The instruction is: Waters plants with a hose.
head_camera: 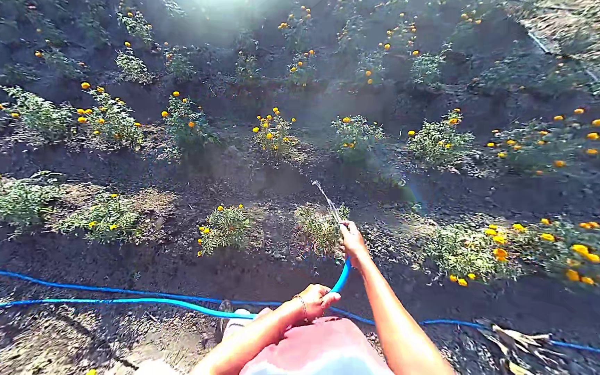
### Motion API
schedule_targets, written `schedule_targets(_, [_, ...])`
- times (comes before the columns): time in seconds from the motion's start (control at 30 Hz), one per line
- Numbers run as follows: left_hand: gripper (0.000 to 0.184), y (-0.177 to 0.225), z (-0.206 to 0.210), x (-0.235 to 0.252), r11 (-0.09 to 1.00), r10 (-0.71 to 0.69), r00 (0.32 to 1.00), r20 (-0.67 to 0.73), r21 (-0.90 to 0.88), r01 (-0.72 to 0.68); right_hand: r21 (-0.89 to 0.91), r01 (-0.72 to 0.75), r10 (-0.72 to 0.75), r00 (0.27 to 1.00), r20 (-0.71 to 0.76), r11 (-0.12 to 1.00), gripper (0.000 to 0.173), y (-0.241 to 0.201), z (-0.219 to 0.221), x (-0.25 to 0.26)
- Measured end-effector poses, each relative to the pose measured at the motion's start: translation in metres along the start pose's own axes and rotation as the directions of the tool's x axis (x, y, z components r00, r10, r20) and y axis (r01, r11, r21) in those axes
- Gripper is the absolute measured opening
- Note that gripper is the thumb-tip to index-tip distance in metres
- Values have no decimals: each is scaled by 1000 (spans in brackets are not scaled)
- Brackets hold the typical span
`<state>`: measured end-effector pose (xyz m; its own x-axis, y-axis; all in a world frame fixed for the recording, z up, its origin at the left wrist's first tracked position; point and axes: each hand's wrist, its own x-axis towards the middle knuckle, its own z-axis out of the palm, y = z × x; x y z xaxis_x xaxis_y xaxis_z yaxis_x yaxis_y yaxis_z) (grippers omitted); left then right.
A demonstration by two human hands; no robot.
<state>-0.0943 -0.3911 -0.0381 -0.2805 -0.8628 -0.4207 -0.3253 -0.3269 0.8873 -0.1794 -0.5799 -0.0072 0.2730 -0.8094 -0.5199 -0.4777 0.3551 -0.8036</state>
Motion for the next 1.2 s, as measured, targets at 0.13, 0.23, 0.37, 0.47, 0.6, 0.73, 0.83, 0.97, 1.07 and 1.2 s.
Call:
schedule_targets(0.13, [49, 39, 28, 36, 999, -26, 998, 49, -44, 29, 14, -30, 29, 999, 36, 999, 34, 0, -59, 2])
schedule_targets(0.23, [50, 64, 49, 61, 998, 15, 999, 52, -68, -12, -19, -14, 15, 998, 63, 1000, 32, -1, -92, 7])
schedule_targets(0.37, [51, 91, 73, 83, 994, 84, 996, 18, -75, -83, -36, -25, 27, 998, 58, 999, 30, -9, -127, 6])
schedule_targets(0.47, [52, 95, 74, 90, 994, 93, 996, 6, -55, -93, -14, -8, 8, 1000, 12, 1000, 29, -11, -136, 8])
schedule_targets(0.6, [52, 75, 64, 85, 995, 99, 995, 5, -15, -99, -37, 3, -5, 999, -40, 999, 31, -10, -120, 3])
schedule_targets(0.73, [53, 50, 50, 71, 997, 73, 997, -19, 30, -73, -78, 6, -8, 1000, -29, 997, 32, -9, -88, 1])
schedule_targets(0.83, [51, 37, 36, 60, 998, -10, 1000, -11, 63, 11, -122, 51, -55, 998, -32, 991, 34, -8, -65, -1])
schedule_targets(0.97, [51, 17, 12, 31, 992, -107, 993, -57, 68, 110, -333, 168, -193, 980, -43, 928, 37, 0, -40, 0])
schedule_targets(1.07, [54, -15, -7, -10, 981, -192, 961, -197, -36, 189, -435, 191, -231, 972, -39, 880, 38, 5, -31, 0])
schedule_targets(1.2, [50, -86, -10, -78, 895, -429, 819, -380, -298, 331, -459, 199, -240, 970, -33, 866, 39, 9, -24, 3])
